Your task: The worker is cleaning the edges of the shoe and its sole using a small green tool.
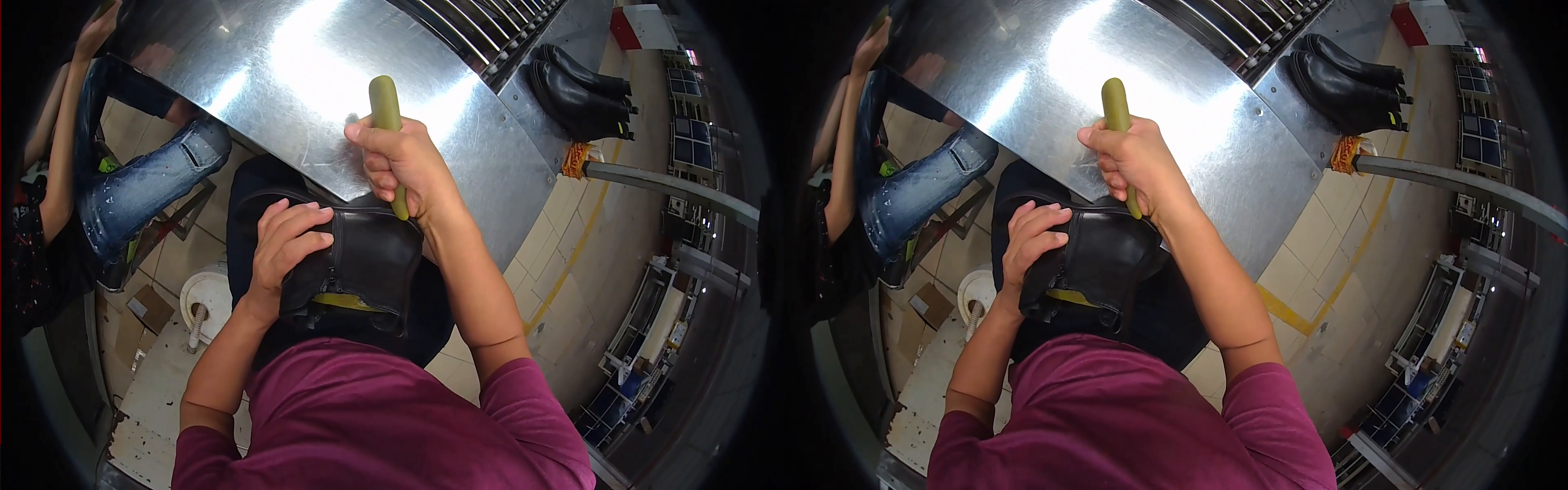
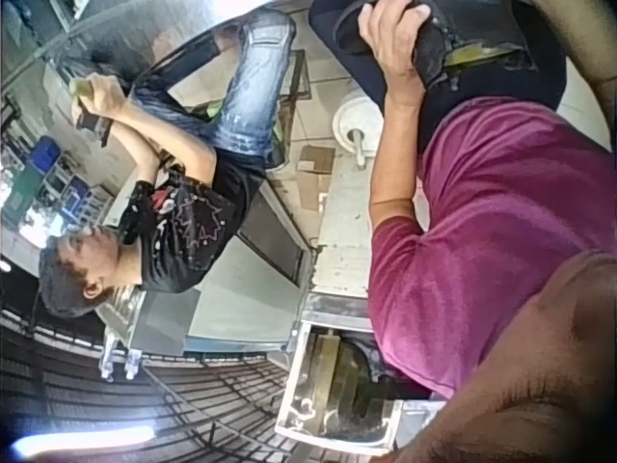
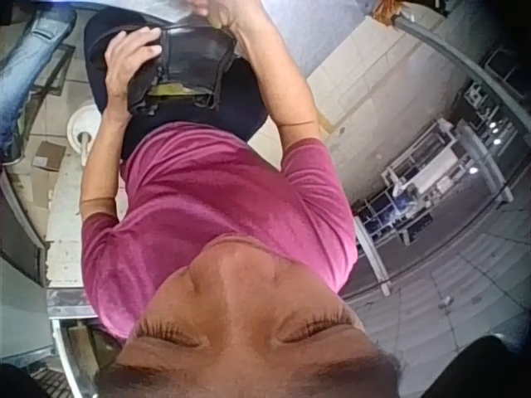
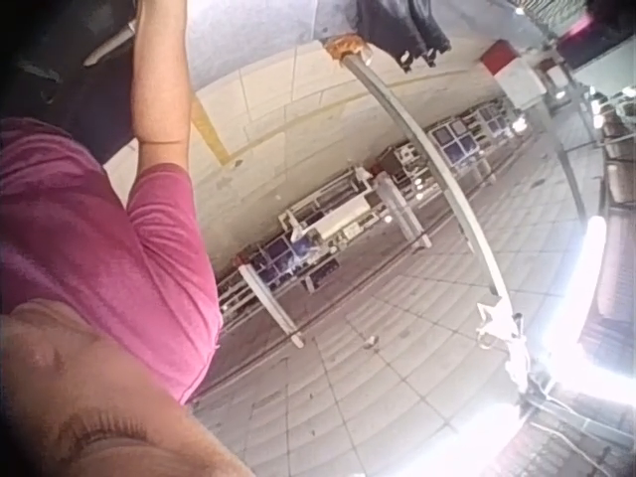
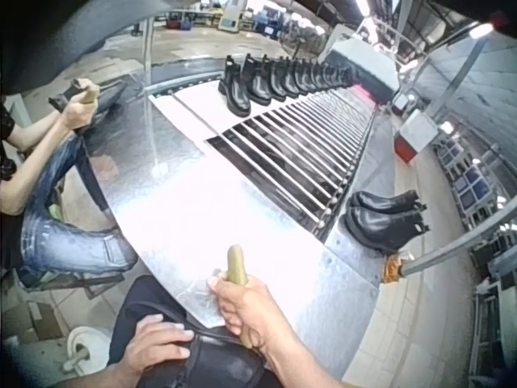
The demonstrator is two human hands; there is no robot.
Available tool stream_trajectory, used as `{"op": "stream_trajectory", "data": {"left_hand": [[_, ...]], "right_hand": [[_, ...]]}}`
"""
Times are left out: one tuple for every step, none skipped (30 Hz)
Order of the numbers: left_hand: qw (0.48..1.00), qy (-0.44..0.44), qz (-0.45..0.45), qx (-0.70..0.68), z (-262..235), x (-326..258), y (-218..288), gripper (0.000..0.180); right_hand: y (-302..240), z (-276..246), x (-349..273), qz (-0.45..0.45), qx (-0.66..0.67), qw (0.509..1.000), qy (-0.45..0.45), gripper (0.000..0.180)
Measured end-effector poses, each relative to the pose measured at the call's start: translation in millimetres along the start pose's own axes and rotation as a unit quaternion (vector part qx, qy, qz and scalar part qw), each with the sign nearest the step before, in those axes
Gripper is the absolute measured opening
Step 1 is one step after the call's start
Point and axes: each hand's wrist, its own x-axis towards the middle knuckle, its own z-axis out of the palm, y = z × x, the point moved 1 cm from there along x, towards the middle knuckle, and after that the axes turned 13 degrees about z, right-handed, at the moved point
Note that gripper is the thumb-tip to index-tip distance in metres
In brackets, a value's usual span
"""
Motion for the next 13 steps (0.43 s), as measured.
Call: {"op": "stream_trajectory", "data": {"left_hand": [[1.000,0.001,0.002,0.001,-0.5,0.6,0.1,0.028],[1.000,0.003,0.000,0.003,-0.3,0.1,-0.4,0.028],[1.000,0.000,0.003,0.001,0.5,-1.0,-1.0,0.028],[1.000,-0.002,0.005,-0.001,0.6,-1.8,-1.1,0.028],[1.000,-0.001,0.004,0.000,0.0,-1.8,-0.9,0.028],[1.000,0.003,0.002,-0.006,-0.4,-1.5,-0.6,0.029],[1.000,0.006,0.002,-0.014,-0.2,0.0,-1.1,0.029],[1.000,0.005,0.006,-0.016,-1.0,0.2,-1.7,0.029],[1.000,0.000,-0.003,-0.021,-2.4,-0.5,-3.2,0.031],[1.000,-0.006,-0.011,-0.028,-3.3,-0.5,-4.5,0.032],[0.999,-0.012,-0.005,-0.033,-3.2,1.2,-6.0,0.032],[0.999,-0.012,-0.019,-0.039,-3.0,4.4,-8.6,0.034],[0.998,-0.015,-0.034,-0.046,-3.4,6.8,-10.4,0.036]], "right_hand": [[-0.4,3.7,1.8,-0.005,-0.004,1.000,0.006,0.023],[-0.7,6.6,3.2,-0.011,-0.009,1.000,0.011,0.023],[-0.8,7.8,4.3,-0.010,-0.010,1.000,0.010,0.023],[-0.4,8.2,5.4,-0.006,-0.026,1.000,0.004,0.023],[0.0,9.2,5.8,-0.002,-0.042,0.999,-0.001,0.023],[0.7,11.2,5.7,-0.003,-0.042,0.999,-0.002,0.023],[0.1,12.8,5.5,-0.013,-0.041,0.999,-0.010,0.023],[0.0,13.7,4.9,-0.023,-0.039,0.999,-0.018,0.023],[2.4,13.4,4.4,-0.027,-0.036,0.999,-0.014,0.023],[6.2,11.2,3.4,-0.139,-0.003,0.990,0.025,0.023],[9.8,5.7,1.3,-0.249,0.031,0.966,0.067,0.024],[10.0,-6.7,0.1,-0.301,0.118,0.945,0.050,0.026],[8.9,-21.5,-6.7,-0.338,0.151,0.928,0.036,0.030]]}}
